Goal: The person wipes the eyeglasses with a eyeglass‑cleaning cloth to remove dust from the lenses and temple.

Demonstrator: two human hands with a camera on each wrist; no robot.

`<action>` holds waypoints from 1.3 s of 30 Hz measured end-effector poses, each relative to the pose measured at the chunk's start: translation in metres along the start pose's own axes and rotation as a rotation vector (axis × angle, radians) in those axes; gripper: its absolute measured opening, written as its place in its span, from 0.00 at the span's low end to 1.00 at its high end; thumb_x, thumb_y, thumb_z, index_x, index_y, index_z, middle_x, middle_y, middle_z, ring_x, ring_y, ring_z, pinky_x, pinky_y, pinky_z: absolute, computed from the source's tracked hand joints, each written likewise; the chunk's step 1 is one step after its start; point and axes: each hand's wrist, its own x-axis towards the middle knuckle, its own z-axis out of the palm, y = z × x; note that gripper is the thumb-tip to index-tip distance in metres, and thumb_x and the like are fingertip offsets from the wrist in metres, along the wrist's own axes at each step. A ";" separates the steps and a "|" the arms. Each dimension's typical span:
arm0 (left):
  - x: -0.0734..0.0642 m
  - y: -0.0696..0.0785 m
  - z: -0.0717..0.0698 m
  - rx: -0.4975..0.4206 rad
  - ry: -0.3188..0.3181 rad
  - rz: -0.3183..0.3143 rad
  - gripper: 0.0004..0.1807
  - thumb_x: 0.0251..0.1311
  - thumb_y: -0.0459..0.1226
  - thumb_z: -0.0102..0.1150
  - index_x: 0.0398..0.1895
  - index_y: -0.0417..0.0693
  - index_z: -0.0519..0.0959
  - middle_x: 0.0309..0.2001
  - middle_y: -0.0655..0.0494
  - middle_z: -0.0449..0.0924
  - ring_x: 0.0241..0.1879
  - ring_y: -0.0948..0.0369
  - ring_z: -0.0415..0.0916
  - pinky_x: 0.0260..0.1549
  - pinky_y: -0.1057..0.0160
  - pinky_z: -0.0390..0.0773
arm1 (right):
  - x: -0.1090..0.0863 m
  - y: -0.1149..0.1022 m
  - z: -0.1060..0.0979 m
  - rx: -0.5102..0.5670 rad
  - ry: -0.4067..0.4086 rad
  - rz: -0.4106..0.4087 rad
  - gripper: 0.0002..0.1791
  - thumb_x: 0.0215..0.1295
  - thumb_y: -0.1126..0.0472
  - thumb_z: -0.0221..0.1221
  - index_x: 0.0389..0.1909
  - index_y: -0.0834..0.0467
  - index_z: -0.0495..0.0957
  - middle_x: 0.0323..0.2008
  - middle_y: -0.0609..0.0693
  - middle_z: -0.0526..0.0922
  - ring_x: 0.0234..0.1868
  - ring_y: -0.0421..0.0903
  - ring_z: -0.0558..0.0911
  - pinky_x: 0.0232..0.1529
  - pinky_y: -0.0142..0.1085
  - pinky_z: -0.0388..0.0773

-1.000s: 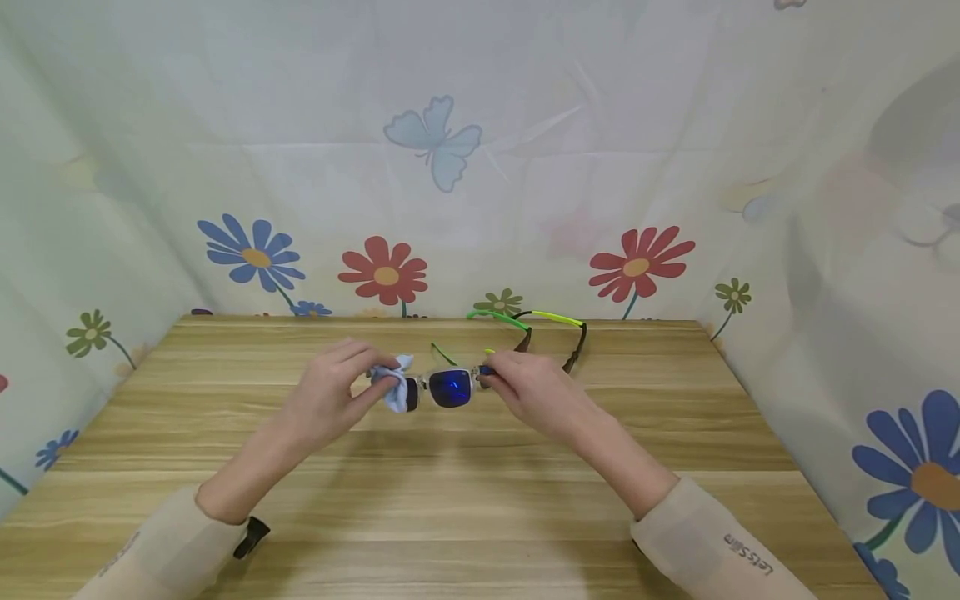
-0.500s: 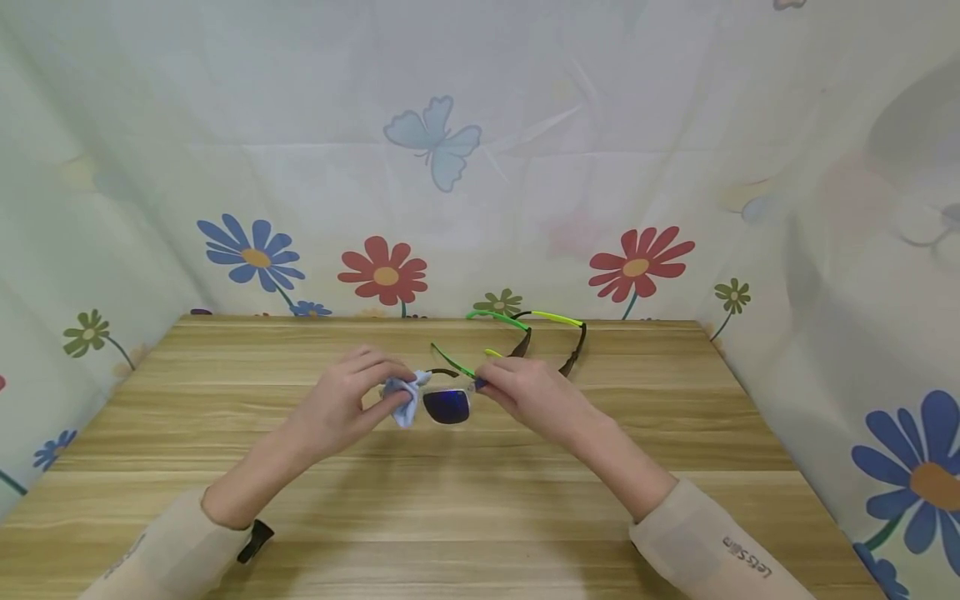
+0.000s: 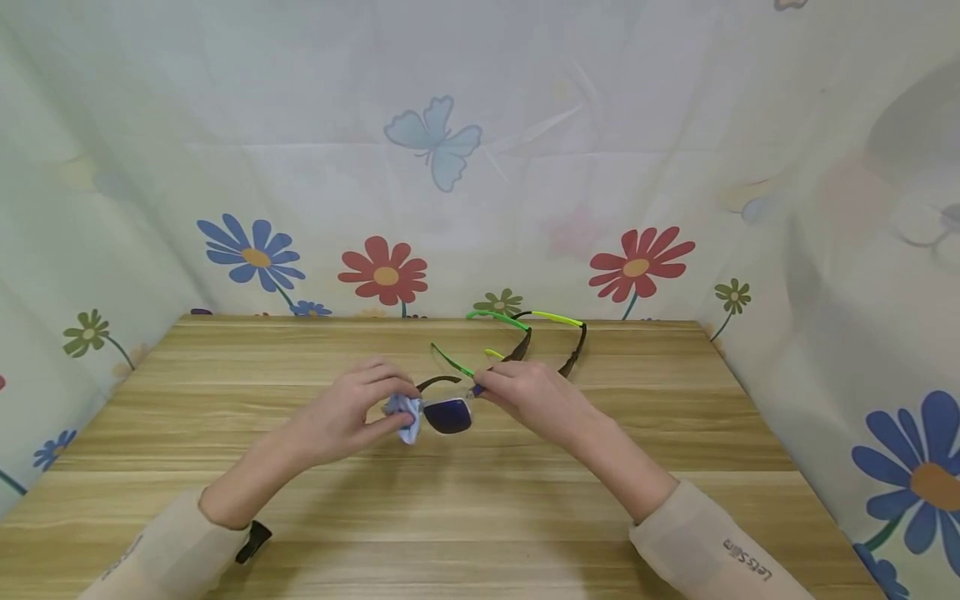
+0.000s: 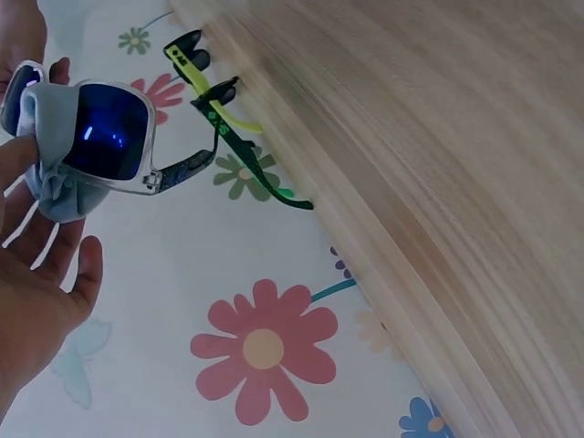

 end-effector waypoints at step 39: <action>-0.001 0.004 0.012 0.444 -0.103 0.067 0.07 0.67 0.38 0.65 0.44 0.47 0.80 0.43 0.56 0.80 0.46 0.56 0.73 0.45 0.55 0.74 | 0.007 -0.015 0.007 0.442 -0.173 0.703 0.20 0.83 0.46 0.47 0.35 0.52 0.79 0.22 0.45 0.76 0.18 0.41 0.66 0.25 0.38 0.68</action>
